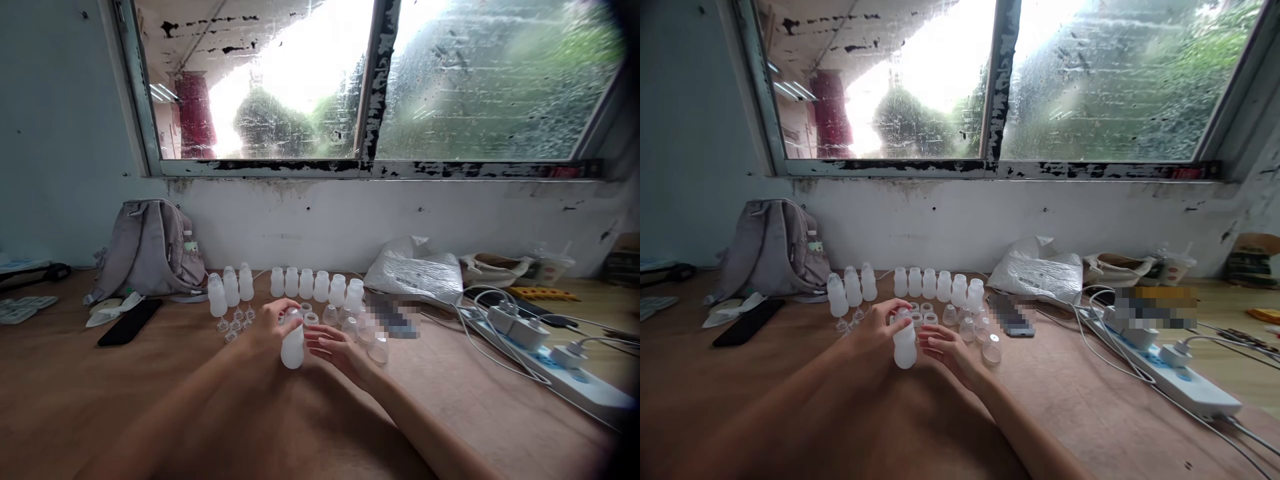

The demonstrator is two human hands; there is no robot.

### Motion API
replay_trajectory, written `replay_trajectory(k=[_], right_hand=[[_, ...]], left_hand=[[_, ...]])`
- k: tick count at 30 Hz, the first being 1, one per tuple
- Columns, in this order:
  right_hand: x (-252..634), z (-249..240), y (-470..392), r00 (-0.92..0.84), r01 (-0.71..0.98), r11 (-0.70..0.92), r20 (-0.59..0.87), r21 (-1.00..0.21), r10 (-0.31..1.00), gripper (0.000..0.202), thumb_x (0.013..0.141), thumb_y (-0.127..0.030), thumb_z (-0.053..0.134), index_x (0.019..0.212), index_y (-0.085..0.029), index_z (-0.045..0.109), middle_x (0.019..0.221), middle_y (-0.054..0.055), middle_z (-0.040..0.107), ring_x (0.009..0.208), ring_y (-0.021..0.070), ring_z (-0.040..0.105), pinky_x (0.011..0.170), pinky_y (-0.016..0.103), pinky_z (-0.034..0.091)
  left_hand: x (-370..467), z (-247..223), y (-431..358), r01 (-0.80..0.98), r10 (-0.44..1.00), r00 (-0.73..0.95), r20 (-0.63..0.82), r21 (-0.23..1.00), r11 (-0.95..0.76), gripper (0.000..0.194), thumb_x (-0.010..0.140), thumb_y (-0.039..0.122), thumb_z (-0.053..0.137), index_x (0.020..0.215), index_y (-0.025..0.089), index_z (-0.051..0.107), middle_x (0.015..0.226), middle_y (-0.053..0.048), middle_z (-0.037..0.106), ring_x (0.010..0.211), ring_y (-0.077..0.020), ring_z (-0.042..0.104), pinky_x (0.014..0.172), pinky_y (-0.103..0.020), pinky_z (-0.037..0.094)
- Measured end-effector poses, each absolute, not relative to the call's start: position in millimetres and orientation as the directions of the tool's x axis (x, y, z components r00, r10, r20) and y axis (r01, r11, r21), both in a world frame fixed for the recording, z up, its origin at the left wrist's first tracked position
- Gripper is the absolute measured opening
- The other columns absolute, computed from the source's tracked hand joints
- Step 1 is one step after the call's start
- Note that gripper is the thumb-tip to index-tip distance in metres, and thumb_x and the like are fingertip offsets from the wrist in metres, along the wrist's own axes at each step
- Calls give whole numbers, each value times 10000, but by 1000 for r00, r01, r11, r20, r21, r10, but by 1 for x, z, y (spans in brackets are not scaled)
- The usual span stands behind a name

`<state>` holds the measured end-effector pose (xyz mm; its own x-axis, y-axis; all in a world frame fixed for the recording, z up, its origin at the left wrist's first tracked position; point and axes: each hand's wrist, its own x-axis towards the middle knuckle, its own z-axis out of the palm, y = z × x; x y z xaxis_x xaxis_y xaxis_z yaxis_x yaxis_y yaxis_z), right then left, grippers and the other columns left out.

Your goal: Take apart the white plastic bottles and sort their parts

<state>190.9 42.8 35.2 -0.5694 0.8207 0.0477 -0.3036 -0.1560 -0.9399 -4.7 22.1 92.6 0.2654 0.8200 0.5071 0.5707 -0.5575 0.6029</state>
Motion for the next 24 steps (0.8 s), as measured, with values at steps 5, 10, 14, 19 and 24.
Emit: replay_trajectory(k=[5, 10, 14, 19, 24], right_hand=[[194, 34, 45, -545, -312, -154, 44, -937, 837, 306, 698, -234, 612, 997, -178, 579, 1008, 78, 600, 937, 202, 556, 924, 403, 348], [193, 33, 43, -539, -308, -170, 24, -936, 842, 320, 676, -233, 630, 986, -171, 580, 996, 82, 599, 895, 196, 571, 902, 407, 371], [191, 32, 41, -537, -293, -156, 27, -943, 843, 315, 671, -216, 625, 979, -169, 582, 997, 84, 596, 903, 195, 565, 884, 391, 390], [191, 32, 38, -533, -271, -134, 33, -953, 846, 309, 666, -220, 629, 967, -170, 581, 984, 82, 593, 890, 195, 565, 865, 388, 400], [192, 33, 38, -540, -262, -127, 36, -957, 841, 312, 660, -227, 634, 960, -163, 580, 970, 82, 590, 882, 195, 560, 852, 388, 403]], left_hand=[[-31, 131, 62, 659, 814, 233, 532, 529, -535, 301, 754, 420, 485, 934, 203, 592, 853, -25, 596, 752, -144, 553, 668, -239, 436], [-64, 164, 121, 873, 823, 97, 560, 348, -341, 341, 696, 470, 526, 908, 222, 626, 901, -37, 586, 825, -182, 538, 722, -265, 411], [-76, 163, 159, 954, 882, 9, 471, 260, -149, 374, 697, 489, 514, 951, 229, 605, 995, -34, 594, 915, -210, 515, 795, -294, 366], [-82, 146, 187, 965, 911, -37, 410, 250, -74, 377, 694, 475, 521, 948, 210, 606, 1004, -55, 610, 961, -243, 498, 814, -329, 339], [-84, 126, 197, 973, 926, -61, 373, 228, -27, 351, 707, 430, 521, 949, 187, 601, 1029, -84, 598, 1008, -273, 467, 828, -368, 317]])
